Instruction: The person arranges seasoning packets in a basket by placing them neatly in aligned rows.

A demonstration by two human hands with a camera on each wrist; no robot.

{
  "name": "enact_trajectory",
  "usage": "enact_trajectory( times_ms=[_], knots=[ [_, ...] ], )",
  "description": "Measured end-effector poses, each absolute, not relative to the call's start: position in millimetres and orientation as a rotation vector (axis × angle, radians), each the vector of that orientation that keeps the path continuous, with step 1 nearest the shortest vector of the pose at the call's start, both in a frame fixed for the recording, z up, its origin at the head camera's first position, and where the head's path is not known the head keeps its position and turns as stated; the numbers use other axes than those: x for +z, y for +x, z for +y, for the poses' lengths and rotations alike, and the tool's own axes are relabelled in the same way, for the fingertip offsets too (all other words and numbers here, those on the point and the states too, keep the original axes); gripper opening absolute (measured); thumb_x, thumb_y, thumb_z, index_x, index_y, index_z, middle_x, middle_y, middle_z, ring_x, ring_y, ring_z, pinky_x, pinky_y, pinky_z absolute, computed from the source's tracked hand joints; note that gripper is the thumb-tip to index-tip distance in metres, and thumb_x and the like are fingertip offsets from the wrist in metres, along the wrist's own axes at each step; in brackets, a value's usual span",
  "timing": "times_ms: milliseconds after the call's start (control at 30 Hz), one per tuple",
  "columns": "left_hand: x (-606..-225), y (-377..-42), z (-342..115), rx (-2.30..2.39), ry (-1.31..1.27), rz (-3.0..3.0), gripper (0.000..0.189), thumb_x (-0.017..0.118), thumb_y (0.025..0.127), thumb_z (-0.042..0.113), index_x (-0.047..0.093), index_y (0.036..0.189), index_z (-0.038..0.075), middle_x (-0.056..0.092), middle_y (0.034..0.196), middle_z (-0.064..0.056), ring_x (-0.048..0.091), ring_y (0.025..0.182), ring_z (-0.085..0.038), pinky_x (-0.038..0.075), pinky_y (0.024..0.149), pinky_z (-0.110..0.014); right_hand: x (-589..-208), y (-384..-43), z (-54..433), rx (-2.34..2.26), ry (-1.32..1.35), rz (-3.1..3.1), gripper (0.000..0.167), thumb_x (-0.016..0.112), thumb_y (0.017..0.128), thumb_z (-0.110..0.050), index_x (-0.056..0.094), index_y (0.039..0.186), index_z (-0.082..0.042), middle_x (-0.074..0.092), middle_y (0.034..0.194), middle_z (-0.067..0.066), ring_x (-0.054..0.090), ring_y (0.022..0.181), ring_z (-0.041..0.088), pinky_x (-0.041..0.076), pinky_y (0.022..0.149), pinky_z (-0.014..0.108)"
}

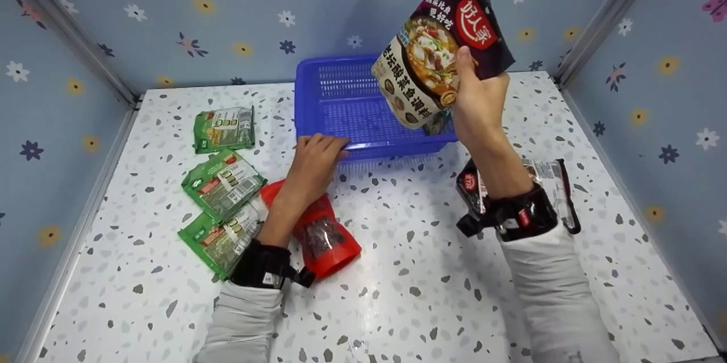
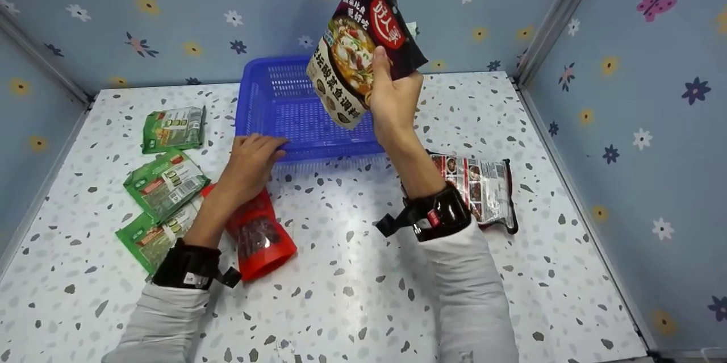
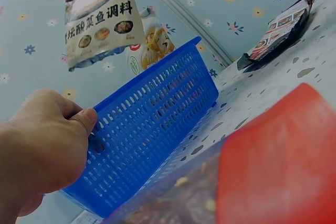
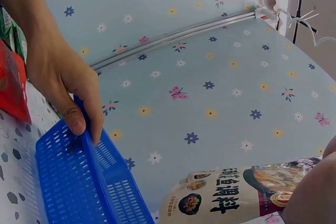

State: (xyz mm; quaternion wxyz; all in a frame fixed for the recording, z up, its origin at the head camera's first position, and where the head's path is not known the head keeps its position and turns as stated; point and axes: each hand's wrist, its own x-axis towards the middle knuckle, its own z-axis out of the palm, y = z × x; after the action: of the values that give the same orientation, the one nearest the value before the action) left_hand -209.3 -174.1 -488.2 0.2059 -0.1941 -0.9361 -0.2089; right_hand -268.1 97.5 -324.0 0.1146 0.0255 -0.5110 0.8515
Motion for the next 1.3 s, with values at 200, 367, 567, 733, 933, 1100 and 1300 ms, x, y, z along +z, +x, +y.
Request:
enact_trajectory(
  times_ms=[200, 367, 567, 733, 933, 1100, 1300],
  knots=[
    [-489, -209, -175, -0.587, -0.539, -2.619, 0.033, 0.061, 0.116, 0.026, 0.073, 0.139, 0.005, 0.082, 0.132, -0.015, 0.073, 0.12, -0.038, 0.049, 0.102, -0.055, -330, -281, 90, 2.597, 0.012, -1.658, 0.041, 0.05, 0.12, -0.017, 0.051, 0.159, -0.004, 0.068, 0.15, 0.02, 0.071, 0.136, 0.032, 0.062, 0.116, 0.041],
    [-491, -208, -174, -0.612, -0.532, -2.622, 0.034, 0.061, 0.116, 0.025, 0.073, 0.139, 0.004, 0.082, 0.133, -0.016, 0.073, 0.121, -0.039, 0.049, 0.102, -0.055, -336, -298, 82, 2.449, -0.037, -1.805, 0.051, 0.049, 0.121, -0.012, 0.04, 0.17, -0.007, 0.061, 0.163, 0.014, 0.063, 0.148, 0.024, 0.055, 0.123, 0.031],
    [-492, -208, -174, -0.606, -0.531, -2.585, 0.032, 0.061, 0.115, 0.026, 0.075, 0.135, 0.004, 0.083, 0.129, -0.016, 0.075, 0.117, -0.039, 0.05, 0.1, -0.055, -352, -318, 78, 2.222, -0.108, -2.021, 0.054, 0.047, 0.121, -0.012, 0.032, 0.171, 0.0, 0.051, 0.171, 0.016, 0.054, 0.157, 0.021, 0.047, 0.129, 0.023],
    [-492, -208, -174, -0.6, -0.549, -2.571, 0.031, 0.062, 0.115, 0.024, 0.075, 0.134, 0.003, 0.084, 0.127, -0.016, 0.075, 0.114, -0.04, 0.05, 0.098, -0.056, -369, -328, 79, 1.99, -0.187, -2.241, 0.054, 0.041, 0.122, -0.018, 0.032, 0.171, 0.004, 0.049, 0.173, 0.019, 0.05, 0.16, 0.021, 0.042, 0.132, 0.024],
    [-491, -211, -175, -0.622, -0.543, -2.59, 0.032, 0.062, 0.115, 0.024, 0.074, 0.135, 0.003, 0.083, 0.128, -0.017, 0.074, 0.116, -0.04, 0.049, 0.1, -0.056, -380, -337, 77, 1.754, -0.29, -2.426, 0.049, 0.038, 0.123, -0.022, 0.042, 0.164, 0.005, 0.057, 0.166, 0.022, 0.056, 0.155, 0.026, 0.047, 0.13, 0.034],
    [-489, -212, -175, -0.622, -0.541, -2.594, 0.03, 0.064, 0.114, 0.023, 0.074, 0.135, 0.003, 0.083, 0.129, -0.017, 0.075, 0.117, -0.04, 0.05, 0.1, -0.056, -390, -345, 74, 1.63, -0.282, -2.502, 0.046, 0.037, 0.123, -0.022, 0.053, 0.155, 0.008, 0.065, 0.156, 0.025, 0.063, 0.147, 0.029, 0.051, 0.125, 0.039],
    [-490, -210, -175, -0.631, -0.536, -2.601, 0.029, 0.066, 0.114, 0.021, 0.074, 0.135, 0.003, 0.083, 0.129, -0.017, 0.074, 0.118, -0.04, 0.05, 0.101, -0.057, -403, -348, 72, 1.509, -0.249, -2.561, 0.045, 0.036, 0.124, -0.022, 0.062, 0.143, 0.009, 0.072, 0.141, 0.03, 0.069, 0.138, 0.037, 0.055, 0.118, 0.045]
  ],
)
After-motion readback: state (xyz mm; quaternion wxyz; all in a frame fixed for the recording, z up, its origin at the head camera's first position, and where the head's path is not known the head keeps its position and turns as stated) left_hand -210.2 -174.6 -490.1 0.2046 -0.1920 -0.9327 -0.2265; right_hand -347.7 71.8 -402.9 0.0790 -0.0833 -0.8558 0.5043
